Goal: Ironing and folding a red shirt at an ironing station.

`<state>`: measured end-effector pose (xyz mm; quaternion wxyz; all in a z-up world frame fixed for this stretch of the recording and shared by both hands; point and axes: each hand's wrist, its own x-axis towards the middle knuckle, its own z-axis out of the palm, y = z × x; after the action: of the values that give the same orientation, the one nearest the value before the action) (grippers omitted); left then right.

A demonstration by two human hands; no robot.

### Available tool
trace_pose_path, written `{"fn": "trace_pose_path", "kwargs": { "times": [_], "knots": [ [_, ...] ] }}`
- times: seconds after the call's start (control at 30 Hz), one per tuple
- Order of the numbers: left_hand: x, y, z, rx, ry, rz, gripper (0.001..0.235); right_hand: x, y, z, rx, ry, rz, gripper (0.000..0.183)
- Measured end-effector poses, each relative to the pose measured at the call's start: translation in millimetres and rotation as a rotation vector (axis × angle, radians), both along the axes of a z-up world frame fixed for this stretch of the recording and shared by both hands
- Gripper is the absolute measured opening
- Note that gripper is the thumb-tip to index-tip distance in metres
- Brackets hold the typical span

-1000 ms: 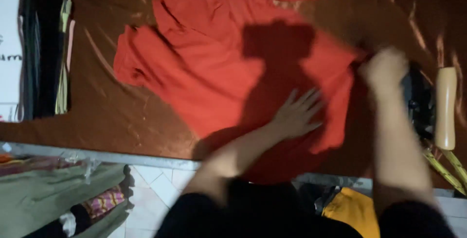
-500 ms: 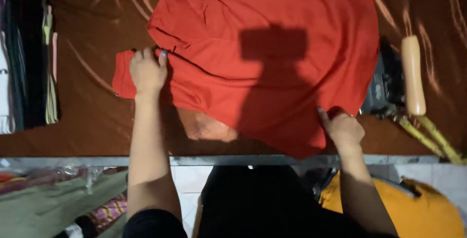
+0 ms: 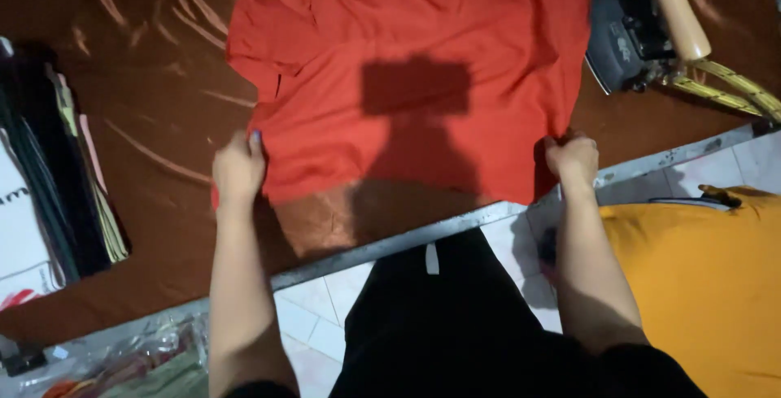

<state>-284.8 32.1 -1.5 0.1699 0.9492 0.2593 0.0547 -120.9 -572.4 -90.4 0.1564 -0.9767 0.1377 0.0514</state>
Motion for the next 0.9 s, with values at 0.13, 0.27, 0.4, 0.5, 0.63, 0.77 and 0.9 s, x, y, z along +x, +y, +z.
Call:
{"fn": "trace_pose_path", "kwargs": {
  "times": [0.13, 0.27, 0.4, 0.5, 0.63, 0.77, 0.9],
  "knots": [
    [-74.5, 7.2, -42.0, -0.221, 0.281, -0.002, 0.038, -11.2, -31.3, 13.1, 0.296, 0.018, -0.135, 0.043],
    [-101.8, -5.8, -14.4, -0.362, 0.702, -0.164, 0.034, -0.6, -87.1, 2.5, -0.13, 0.412, 0.094, 0.044],
    [-27.3, -9.1, 73.9, -0.051, 0.577, -0.134, 0.033, 31.0, -11.7, 94.1, -0.201, 0.055, 0.104, 0.07],
    [59.6, 2.0, 118.5, -0.011, 0.386, 0.072, 0.04, 89.7, 51.0, 124.1, -0.095, -0.024, 0.221, 0.06],
    [177.1, 19.8, 104.1, 0.044, 0.108, 0.066, 0.033, 193.5, 109.0, 107.9, 0.023, -0.021, 0.392, 0.041],
    [271.1, 24.5, 60.5, 0.058, 0.036, 0.12, 0.035, 306.9, 146.2, 57.0, 0.277, -0.152, 0.244, 0.031],
    [318.8, 35.5, -7.8, -0.019, -0.036, 0.179, 0.047, 421.1, 137.7, -52.0, 0.486, -0.491, 0.251, 0.053]
  ]
}}
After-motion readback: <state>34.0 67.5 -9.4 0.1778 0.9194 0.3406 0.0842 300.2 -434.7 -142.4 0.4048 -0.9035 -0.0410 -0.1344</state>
